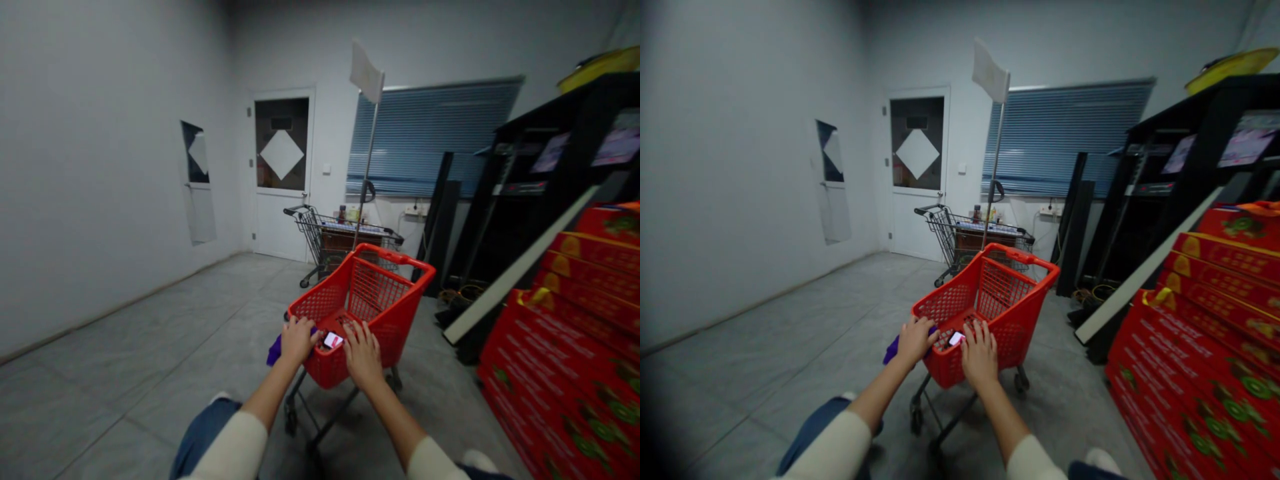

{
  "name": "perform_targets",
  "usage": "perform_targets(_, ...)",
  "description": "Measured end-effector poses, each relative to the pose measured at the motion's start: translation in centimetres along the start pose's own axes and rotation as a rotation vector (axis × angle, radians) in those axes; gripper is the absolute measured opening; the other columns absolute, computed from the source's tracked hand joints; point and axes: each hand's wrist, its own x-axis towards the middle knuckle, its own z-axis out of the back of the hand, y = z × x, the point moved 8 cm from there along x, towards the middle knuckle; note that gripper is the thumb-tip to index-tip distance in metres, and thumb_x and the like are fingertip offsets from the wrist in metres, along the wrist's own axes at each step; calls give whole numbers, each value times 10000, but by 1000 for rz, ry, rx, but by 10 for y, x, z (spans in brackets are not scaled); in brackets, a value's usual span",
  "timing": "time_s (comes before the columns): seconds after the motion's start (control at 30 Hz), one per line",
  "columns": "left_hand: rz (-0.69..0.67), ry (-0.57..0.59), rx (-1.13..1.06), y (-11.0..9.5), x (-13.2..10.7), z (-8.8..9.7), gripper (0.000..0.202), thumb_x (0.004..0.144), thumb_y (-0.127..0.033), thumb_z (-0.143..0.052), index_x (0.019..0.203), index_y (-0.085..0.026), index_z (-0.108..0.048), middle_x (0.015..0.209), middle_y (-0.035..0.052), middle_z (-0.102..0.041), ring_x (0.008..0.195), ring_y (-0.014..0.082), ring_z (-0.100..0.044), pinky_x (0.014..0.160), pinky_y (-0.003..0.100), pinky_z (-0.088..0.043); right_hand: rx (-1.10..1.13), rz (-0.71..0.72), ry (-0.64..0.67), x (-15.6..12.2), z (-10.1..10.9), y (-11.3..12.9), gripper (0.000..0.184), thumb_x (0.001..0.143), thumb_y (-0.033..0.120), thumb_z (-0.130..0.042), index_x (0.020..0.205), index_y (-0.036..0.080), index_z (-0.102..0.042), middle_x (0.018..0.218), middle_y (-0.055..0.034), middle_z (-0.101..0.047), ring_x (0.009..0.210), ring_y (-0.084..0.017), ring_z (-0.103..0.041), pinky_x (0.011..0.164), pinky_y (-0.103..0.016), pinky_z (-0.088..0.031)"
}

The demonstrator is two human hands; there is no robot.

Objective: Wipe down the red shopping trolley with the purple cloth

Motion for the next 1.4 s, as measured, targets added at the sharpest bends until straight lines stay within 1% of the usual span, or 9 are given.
perform_targets(0.1, -39, -23, -19, -20, -14, -2, 322, 929, -484, -460, 1053, -280, -676, 1146, 63, -654, 1126, 280, -484, 891, 404, -378, -12, -43, -64, -4, -9, -3, 451, 995, 304, -319, 1411, 293, -494, 1556, -30, -367, 1473, -231, -206, 1131, -431, -236)
perform_targets(0.23, -84, -30, -32, -34, -22, -5, 318, 926, -490, -469, 1077, -298, -672, 1127, 60, -660, 1108, 278, -498, 880, 399, -385, -12, -29, -98, -12, -5, -8, 434, 992, 303, -327, 1377, 297, -527, 1537, -27, -401, 1465, -219, -227, 1119, -429, -248)
perform_targets(0.47, -12, 13, 24, 9, 20, -2, 304, 924, -467, -484, 1057, -276, -680, 1213, 56, -641, 1183, 280, -464, 905, 404, -376, -16, -16, -86, -14, 5, -10, 417, 995, 343, -330, 1336, 290, -564, 1518, -45, -428, 1449, -225, -257, 1073, -417, -286)
perform_targets(0.57, -4, 0, 37, 13, 25, -1, 307, 930, -458, -474, 1065, -272, -678, 1208, 56, -647, 1184, 281, -461, 911, 412, -370, -27, -54, -86, -15, 5, -6, 424, 992, 329, -338, 1350, 273, -557, 1509, -64, -439, 1454, -238, -250, 1066, -421, -289)
perform_targets(0.8, -61, -20, -3, -31, -9, -7, 347, 936, -484, -445, 1021, -261, -696, 1122, 85, -673, 1145, 286, -479, 902, 408, -356, -54, -102, -68, -18, 5, -2, 443, 991, 326, -332, 1369, 237, -546, 1505, -94, -441, 1453, -262, -254, 1060, -441, -291)
perform_targets(0.9, -88, -9, -37, -41, -18, -6, 352, 938, -491, -435, 1047, -276, -692, 1129, 78, -675, 1131, 278, -489, 889, 397, -362, -64, -111, -74, -19, 5, -2, 446, 995, 336, -319, 1357, 233, -558, 1493, -107, -453, 1443, -273, -271, 1049, -445, -299)
perform_targets(1.2, -43, 69, -44, 2, 17, -2, 293, 921, -468, -480, 1013, -281, -686, 1167, 39, -670, 1140, 252, -500, 881, 368, -374, -11, 57, 18, -3, 18, 14, 459, 977, 434, -390, 1402, 306, -504, 1401, -72, -548, 1342, -276, -384, 1033, -423, -312)
perform_targets(1.3, -65, 59, -39, 9, 26, 0, 282, 917, -462, -493, 1016, -284, -687, 1150, 33, -679, 1128, 244, -508, 881, 359, -372, -18, 93, 26, 12, 25, 0, 437, 987, 403, -372, 1349, 252, -564, 1342, -80, -591, 1261, -238, -457, 1059, -384, -293)
perform_targets(1.4, -63, 39, -48, 13, 28, 1, 293, 926, -459, -476, 1009, -279, -691, 1138, 31, -685, 1098, 240, -522, 869, 352, -377, -70, 34, -11, 25, 30, -26, 410, 990, 366, -366, 1269, 219, -630, 1335, -86, -596, 1301, -246, -421, 1116, -395, -213)
